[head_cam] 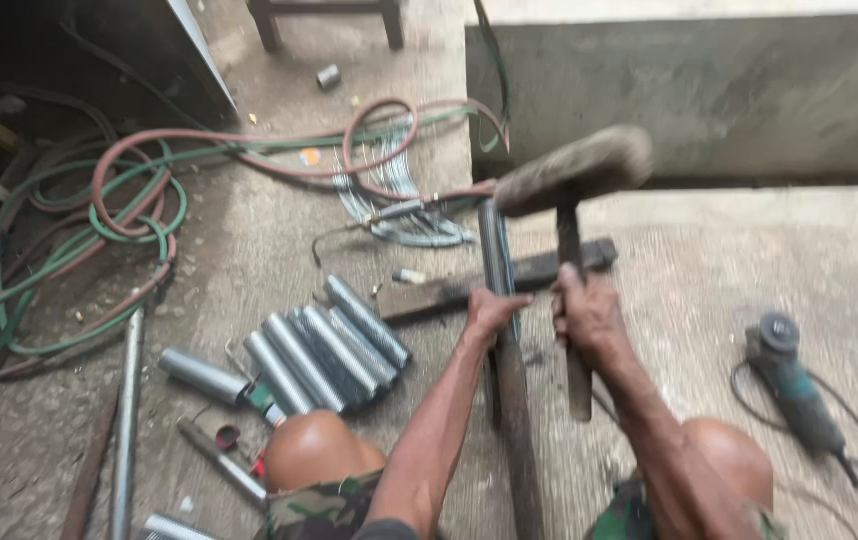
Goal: The person sits on the floor and repeatedly hammers a cylindrical metal mesh tube onto a metal rod using a wooden mallet. They adjust the tube's position and continue striking it to secure it onto the rod.
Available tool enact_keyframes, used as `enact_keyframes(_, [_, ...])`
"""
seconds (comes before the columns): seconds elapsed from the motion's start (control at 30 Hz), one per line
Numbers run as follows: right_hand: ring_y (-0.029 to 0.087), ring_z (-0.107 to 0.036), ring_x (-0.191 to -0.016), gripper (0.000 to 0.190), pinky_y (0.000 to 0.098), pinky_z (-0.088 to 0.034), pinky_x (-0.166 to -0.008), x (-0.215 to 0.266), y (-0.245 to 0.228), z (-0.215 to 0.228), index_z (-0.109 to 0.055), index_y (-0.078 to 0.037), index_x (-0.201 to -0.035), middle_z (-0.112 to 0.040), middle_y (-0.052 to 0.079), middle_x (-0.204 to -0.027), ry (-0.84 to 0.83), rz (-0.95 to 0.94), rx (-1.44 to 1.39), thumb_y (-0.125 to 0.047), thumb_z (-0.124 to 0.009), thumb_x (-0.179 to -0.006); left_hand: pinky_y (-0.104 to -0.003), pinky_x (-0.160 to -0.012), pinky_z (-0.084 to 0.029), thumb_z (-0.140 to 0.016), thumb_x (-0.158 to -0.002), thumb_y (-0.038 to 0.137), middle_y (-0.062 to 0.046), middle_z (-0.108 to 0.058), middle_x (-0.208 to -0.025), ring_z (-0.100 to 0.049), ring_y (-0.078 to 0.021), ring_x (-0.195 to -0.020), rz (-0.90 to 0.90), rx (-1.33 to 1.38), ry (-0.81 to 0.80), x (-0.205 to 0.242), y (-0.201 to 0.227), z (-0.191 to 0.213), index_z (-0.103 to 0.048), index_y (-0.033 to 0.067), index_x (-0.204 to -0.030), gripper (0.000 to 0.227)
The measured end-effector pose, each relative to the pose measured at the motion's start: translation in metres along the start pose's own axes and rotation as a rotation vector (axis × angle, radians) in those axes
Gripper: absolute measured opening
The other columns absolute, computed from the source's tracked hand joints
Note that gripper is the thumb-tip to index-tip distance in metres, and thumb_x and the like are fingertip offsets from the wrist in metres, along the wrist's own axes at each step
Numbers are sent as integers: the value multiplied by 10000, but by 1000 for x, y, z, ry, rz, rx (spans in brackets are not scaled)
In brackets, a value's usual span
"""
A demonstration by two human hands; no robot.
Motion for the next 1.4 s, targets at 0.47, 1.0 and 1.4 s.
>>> enact_keyframes(0.47, [192, -477, -388, 443, 337, -460, -285, 39, 49, 8, -600, 70, -957, -520, 148, -593, 19, -90, -54, -340, -513, -1097, -372, -456, -634, -392, -1044, 688, -151, -638, -598, -680, -244, -477, -113, 581, -22, 7, 5, -5, -596, 55, -823, 701])
enact_keyframes(1.0, [245, -525, -439, 353, 419, -451, -366, 92, 103, 22, -656, 9, -911, -560, 136, -570, 102, -69, 164, -312, -583, -1037, -508, -831, -625, -459, -1042, 746, -177, -671, -780, -734, -329, -794, -215, 505, 6, -12, 19, 3, -659, 57, -850, 742])
enact_keyframes(1.4, [163, -468, -415, 323, 369, -394, -363, 123, 113, 2, -584, -60, -1267, -569, 45, -607, 74, 200, 377, -278, -481, -1052, -362, -575, -533, -461, -829, 863, -10, -624, -704, -616, -187, -633, -86, 593, -182, -14, 30, 3, -581, 153, -711, 730])
Point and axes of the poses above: each hand's wrist, its own x-axis away from the middle knuckle, its own z-axis out of the back of the hand, y = z × x, the point moved 3 cm from there along -x, towards the middle knuckle
